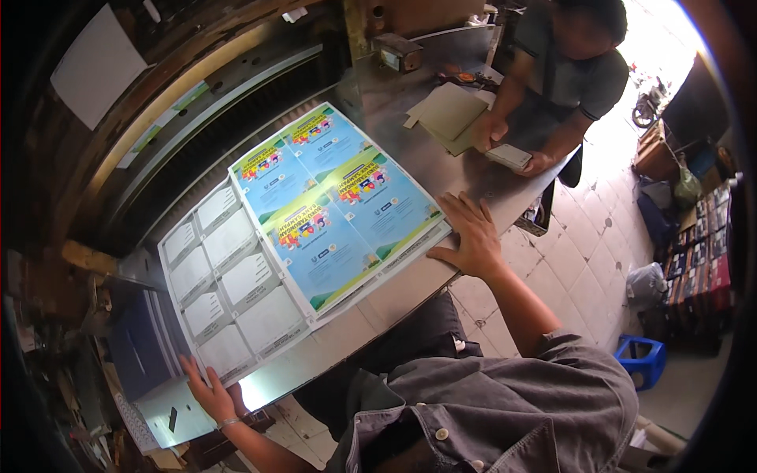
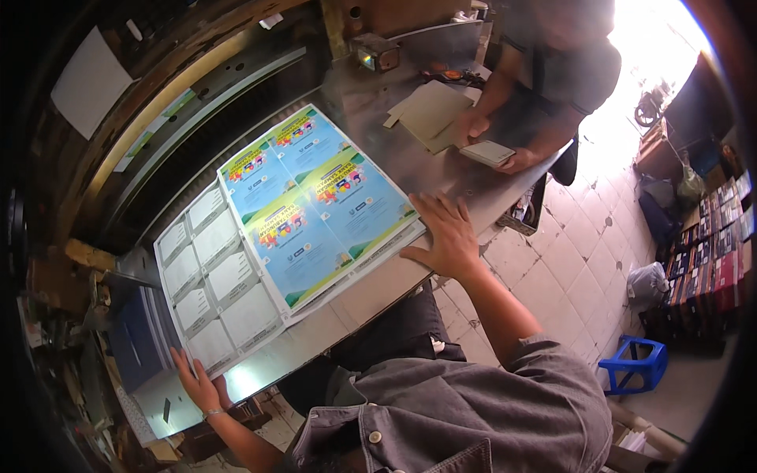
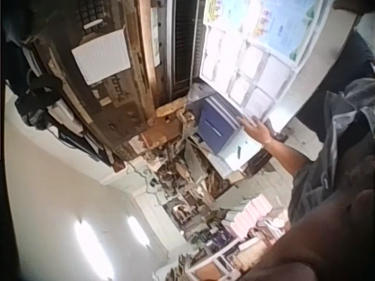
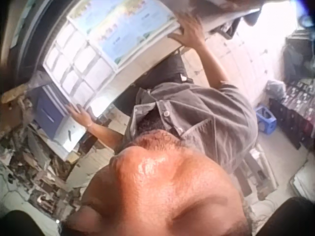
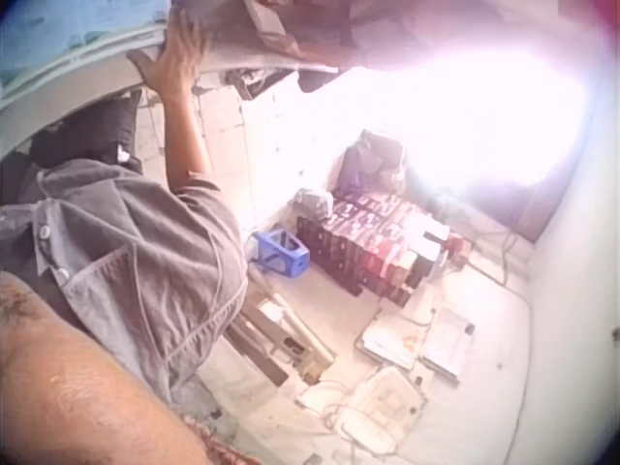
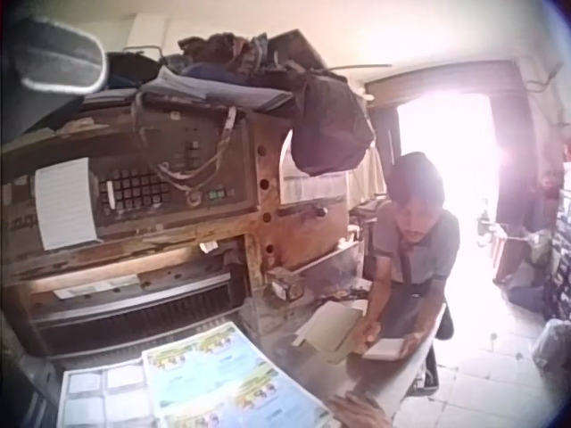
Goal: The person checks a large printed sheet on a metal counter, turning the paper over and pointing at different sections of the printed layout.
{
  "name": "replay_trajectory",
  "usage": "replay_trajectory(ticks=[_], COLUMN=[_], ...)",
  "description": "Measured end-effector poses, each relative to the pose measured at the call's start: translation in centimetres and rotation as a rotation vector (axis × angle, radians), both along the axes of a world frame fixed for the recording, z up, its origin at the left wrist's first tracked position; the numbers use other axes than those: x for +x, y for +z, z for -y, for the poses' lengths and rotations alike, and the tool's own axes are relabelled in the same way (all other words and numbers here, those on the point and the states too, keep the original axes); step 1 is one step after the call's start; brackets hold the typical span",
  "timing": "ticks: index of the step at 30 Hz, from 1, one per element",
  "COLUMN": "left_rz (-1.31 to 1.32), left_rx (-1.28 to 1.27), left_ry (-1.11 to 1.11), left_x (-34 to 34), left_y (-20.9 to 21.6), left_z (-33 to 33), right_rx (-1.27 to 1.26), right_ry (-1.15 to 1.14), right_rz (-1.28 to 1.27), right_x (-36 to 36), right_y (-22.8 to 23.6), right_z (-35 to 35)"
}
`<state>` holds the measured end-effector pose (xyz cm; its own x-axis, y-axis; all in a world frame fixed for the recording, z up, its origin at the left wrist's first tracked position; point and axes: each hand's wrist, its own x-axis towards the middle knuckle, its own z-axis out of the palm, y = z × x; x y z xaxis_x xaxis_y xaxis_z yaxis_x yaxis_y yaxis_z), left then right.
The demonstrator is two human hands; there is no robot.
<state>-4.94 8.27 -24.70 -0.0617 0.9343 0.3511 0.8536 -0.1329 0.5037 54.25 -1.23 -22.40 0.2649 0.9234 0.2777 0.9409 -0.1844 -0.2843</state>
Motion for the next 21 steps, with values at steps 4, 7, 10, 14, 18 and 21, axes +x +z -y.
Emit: replay_trajectory(ticks=[4,7,10,14,18,21], left_rz=[-0.008,-0.014,-0.007,0.010,0.004,-0.010], left_rx=[-0.027,-0.033,-0.054,-0.056,-0.070,-0.089], left_ry=[0.001,-0.023,0.002,-0.005,0.002,-0.001], left_x=[0.61,0.13,0.21,0.36,0.49,0.13], left_y=[0.02,-0.29,0.23,0.13,0.17,0.03], left_z=[-0.25,-0.49,-0.60,-0.51,-0.58,-0.70], right_rx=[-0.020,-0.020,-0.002,0.004,-0.007,-0.010], right_ry=[-0.037,-0.038,-0.035,-0.033,-0.041,-0.036], right_rz=[-0.024,-0.013,0.001,-0.006,-0.005,-0.029], right_x=[-0.23,-0.08,0.00,-0.08,-0.10,-0.01], right_y=[0.62,0.53,0.52,0.53,0.48,0.50], right_z=[0.14,-0.20,-0.40,-0.28,-0.15,-0.07])
